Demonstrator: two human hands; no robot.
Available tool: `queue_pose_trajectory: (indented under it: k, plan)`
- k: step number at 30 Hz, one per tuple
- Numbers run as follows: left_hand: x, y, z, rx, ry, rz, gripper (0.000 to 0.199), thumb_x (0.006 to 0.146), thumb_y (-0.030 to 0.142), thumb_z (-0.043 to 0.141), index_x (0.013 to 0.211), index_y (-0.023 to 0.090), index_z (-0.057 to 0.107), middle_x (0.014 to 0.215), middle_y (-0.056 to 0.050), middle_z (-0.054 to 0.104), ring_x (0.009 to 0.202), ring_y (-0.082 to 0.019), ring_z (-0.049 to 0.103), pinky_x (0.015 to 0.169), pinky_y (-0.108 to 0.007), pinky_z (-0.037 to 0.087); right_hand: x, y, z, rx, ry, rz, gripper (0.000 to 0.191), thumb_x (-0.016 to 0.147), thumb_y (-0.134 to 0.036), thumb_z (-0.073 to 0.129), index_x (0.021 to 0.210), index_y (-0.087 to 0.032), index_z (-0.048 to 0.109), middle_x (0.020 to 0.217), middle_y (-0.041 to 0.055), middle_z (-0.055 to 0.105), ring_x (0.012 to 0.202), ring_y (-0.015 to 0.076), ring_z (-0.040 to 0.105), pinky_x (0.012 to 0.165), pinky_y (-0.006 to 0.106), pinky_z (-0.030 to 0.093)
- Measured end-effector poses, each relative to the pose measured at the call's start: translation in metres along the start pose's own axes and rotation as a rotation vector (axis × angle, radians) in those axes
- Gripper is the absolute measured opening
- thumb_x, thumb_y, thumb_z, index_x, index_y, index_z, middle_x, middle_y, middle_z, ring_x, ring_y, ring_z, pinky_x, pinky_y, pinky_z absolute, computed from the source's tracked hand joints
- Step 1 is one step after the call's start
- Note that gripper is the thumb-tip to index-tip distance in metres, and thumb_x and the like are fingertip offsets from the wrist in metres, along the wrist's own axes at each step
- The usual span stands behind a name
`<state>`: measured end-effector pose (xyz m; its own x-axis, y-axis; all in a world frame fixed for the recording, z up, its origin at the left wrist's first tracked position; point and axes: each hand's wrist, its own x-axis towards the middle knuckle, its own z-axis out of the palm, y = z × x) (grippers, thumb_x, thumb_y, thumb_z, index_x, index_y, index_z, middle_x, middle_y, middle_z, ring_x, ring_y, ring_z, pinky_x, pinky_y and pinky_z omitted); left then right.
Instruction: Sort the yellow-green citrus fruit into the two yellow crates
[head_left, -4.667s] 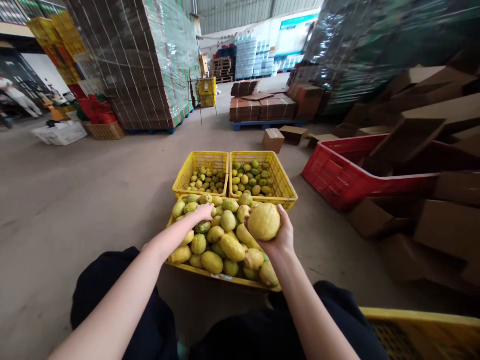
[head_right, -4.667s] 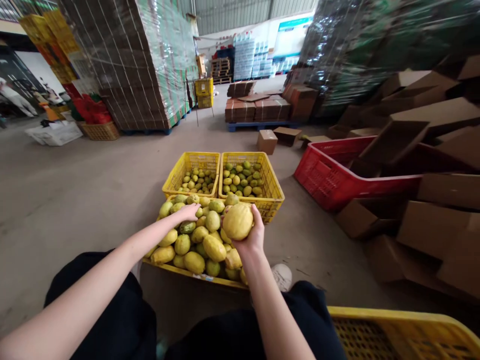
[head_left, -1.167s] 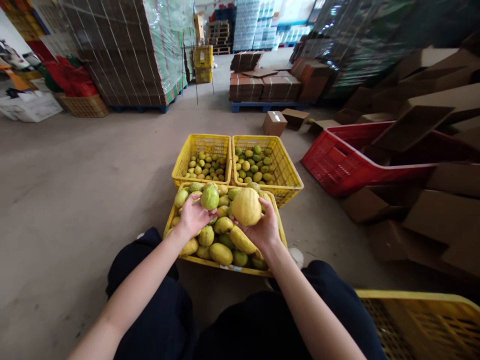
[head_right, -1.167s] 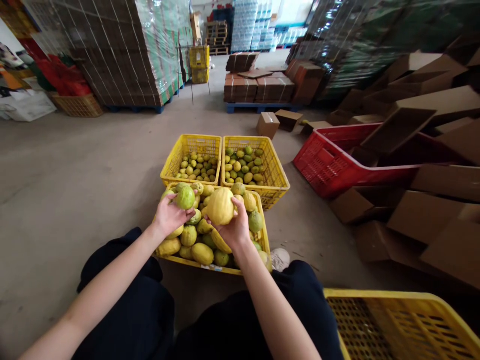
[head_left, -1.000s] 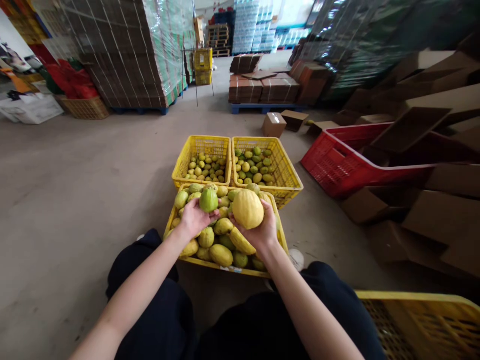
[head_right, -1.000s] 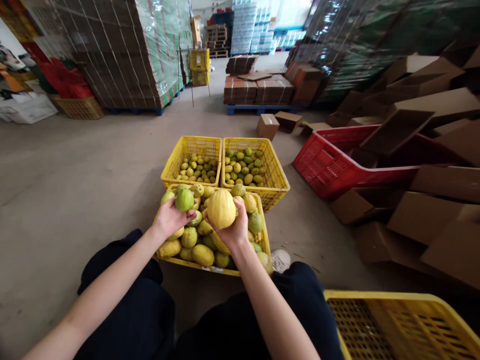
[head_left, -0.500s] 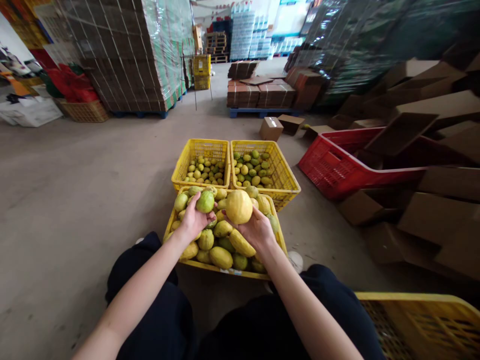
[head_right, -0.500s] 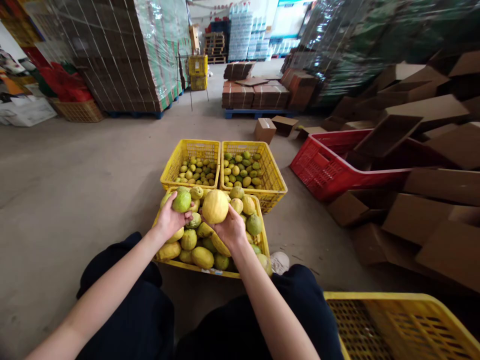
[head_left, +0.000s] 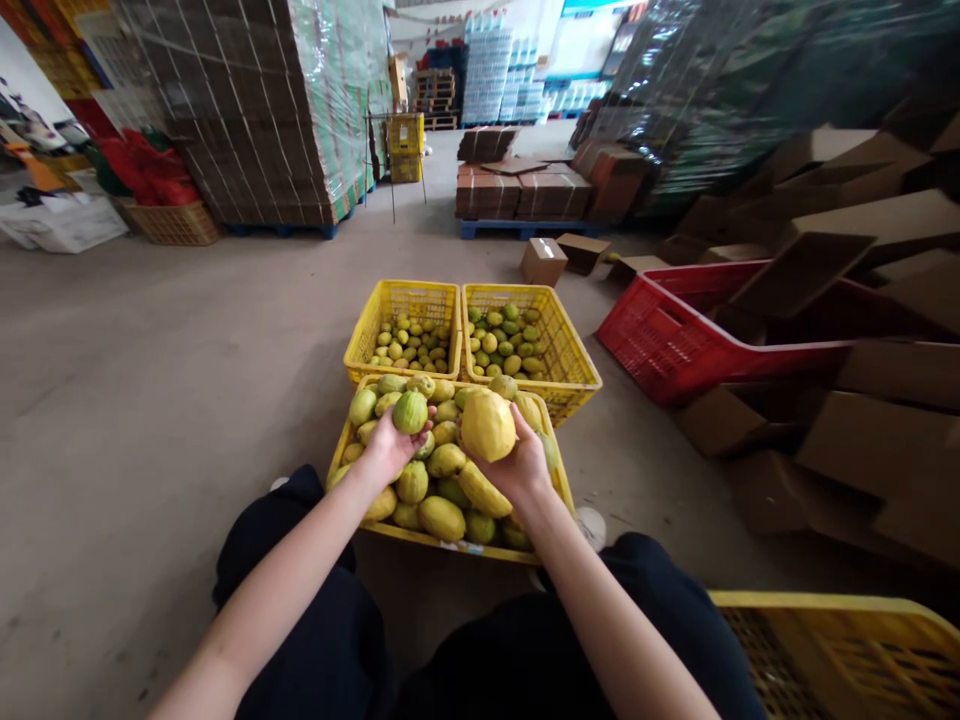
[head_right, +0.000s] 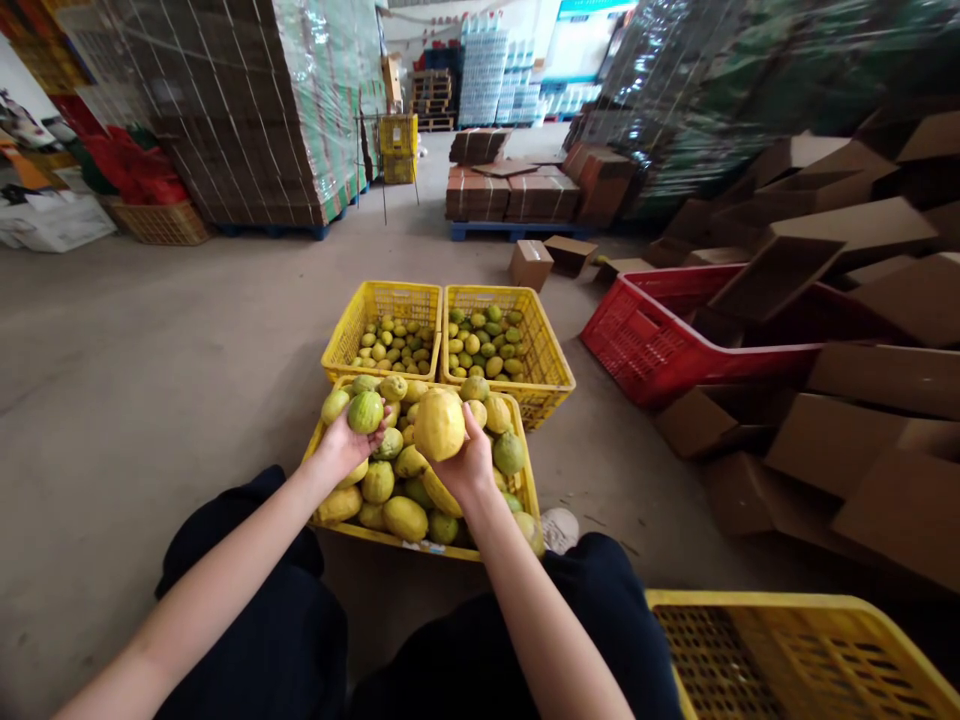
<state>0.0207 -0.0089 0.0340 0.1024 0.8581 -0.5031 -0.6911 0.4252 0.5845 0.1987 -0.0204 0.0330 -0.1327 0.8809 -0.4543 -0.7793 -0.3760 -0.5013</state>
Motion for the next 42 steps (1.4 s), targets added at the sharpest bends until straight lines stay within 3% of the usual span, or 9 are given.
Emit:
queue_pose_trajectory:
  k: [5, 9, 13, 20, 27, 31, 36, 42]
  plan:
    - [-0.002, 0.005, 0.004, 0.036, -0.017, -0.009, 0.039, 0.100, 0.045, 0.046, 0.093, 0.014, 0.068, 0.078, -0.008, 0.069, 0.063, -0.018, 0.065, 0.054, -0.027, 0.052, 0.006, 0.003, -0.005, -0.153, -0.103, -0.039, 0.040, 0.078, -0.055, 0.068, 0.099, -0.021, 0.068, 0.088, 0.0084, 0.077, 0.076, 0.0283, 0.073, 0.069, 0.047, 0.061]
    - [-0.006, 0.007, 0.008, 0.005, -0.068, -0.052, 0.028, 0.097, 0.036, 0.050, 0.099, 0.015, 0.068, 0.080, -0.007, 0.071, 0.060, -0.016, 0.065, 0.055, -0.025, 0.055, 0.001, 0.000, 0.000, -0.157, -0.078, 0.019, 0.047, 0.080, -0.060, 0.063, 0.101, -0.018, 0.069, 0.091, 0.0107, 0.077, 0.071, 0.0259, 0.073, 0.064, 0.041, 0.060]
    - [-0.008, 0.007, 0.008, -0.031, -0.071, -0.047, 0.018, 0.091, 0.033, 0.060, 0.096, 0.016, 0.066, 0.081, -0.007, 0.071, 0.053, -0.013, 0.060, 0.051, -0.023, 0.051, -0.009, -0.003, 0.009, -0.074, 0.014, 0.027, 0.036, 0.080, -0.053, 0.067, 0.095, -0.020, 0.067, 0.080, 0.0052, 0.074, 0.064, 0.0225, 0.070, 0.057, 0.036, 0.058]
    - [-0.006, 0.010, 0.006, -0.130, -0.041, -0.071, 0.039, 0.091, 0.046, 0.048, 0.092, 0.012, 0.067, 0.077, -0.012, 0.068, 0.060, -0.018, 0.062, 0.049, -0.026, 0.048, -0.006, -0.005, 0.003, -0.030, 0.039, 0.038, 0.025, 0.081, -0.042, 0.063, 0.094, -0.020, 0.066, 0.077, 0.0048, 0.075, 0.064, 0.0222, 0.070, 0.057, 0.036, 0.059]
    - [-0.006, 0.011, 0.005, -0.178, -0.100, -0.079, 0.043, 0.095, 0.044, 0.041, 0.097, 0.011, 0.068, 0.066, -0.004, 0.056, 0.043, -0.011, 0.041, 0.038, -0.022, 0.036, 0.001, -0.001, -0.004, -0.028, -0.080, 0.020, 0.028, 0.083, -0.044, 0.060, 0.094, -0.019, 0.068, 0.081, 0.0080, 0.078, 0.074, 0.0269, 0.075, 0.055, 0.036, 0.060]
    - [-0.004, 0.012, 0.005, -0.184, -0.074, -0.125, 0.042, 0.098, 0.043, 0.044, 0.110, 0.009, 0.067, 0.071, -0.007, 0.061, 0.053, -0.014, 0.053, 0.046, -0.022, 0.048, 0.006, -0.003, -0.009, 0.003, -0.082, 0.038, 0.037, 0.087, -0.048, 0.058, 0.103, -0.016, 0.068, 0.088, 0.0129, 0.078, 0.078, 0.0288, 0.076, 0.057, 0.037, 0.062]
    - [-0.003, 0.011, 0.008, -0.272, 0.037, -0.187, 0.040, 0.103, 0.037, 0.043, 0.124, 0.008, 0.061, 0.084, -0.011, 0.066, 0.068, -0.016, 0.066, 0.059, -0.021, 0.058, 0.011, -0.005, -0.011, 0.210, 0.107, 0.064, 0.035, 0.094, -0.045, 0.053, 0.114, -0.017, 0.064, 0.085, 0.0094, 0.077, 0.081, 0.0276, 0.076, 0.065, 0.040, 0.066]
    - [-0.003, 0.013, 0.008, -0.310, 0.005, -0.188, 0.044, 0.105, 0.035, 0.039, 0.138, 0.010, 0.054, 0.104, -0.015, 0.071, 0.080, -0.018, 0.073, 0.062, -0.021, 0.063, 0.017, -0.009, -0.017, 0.258, 0.177, 0.098, 0.040, 0.094, -0.052, 0.055, 0.120, -0.022, 0.061, 0.086, 0.0071, 0.075, 0.081, 0.0245, 0.075, 0.055, 0.031, 0.065]
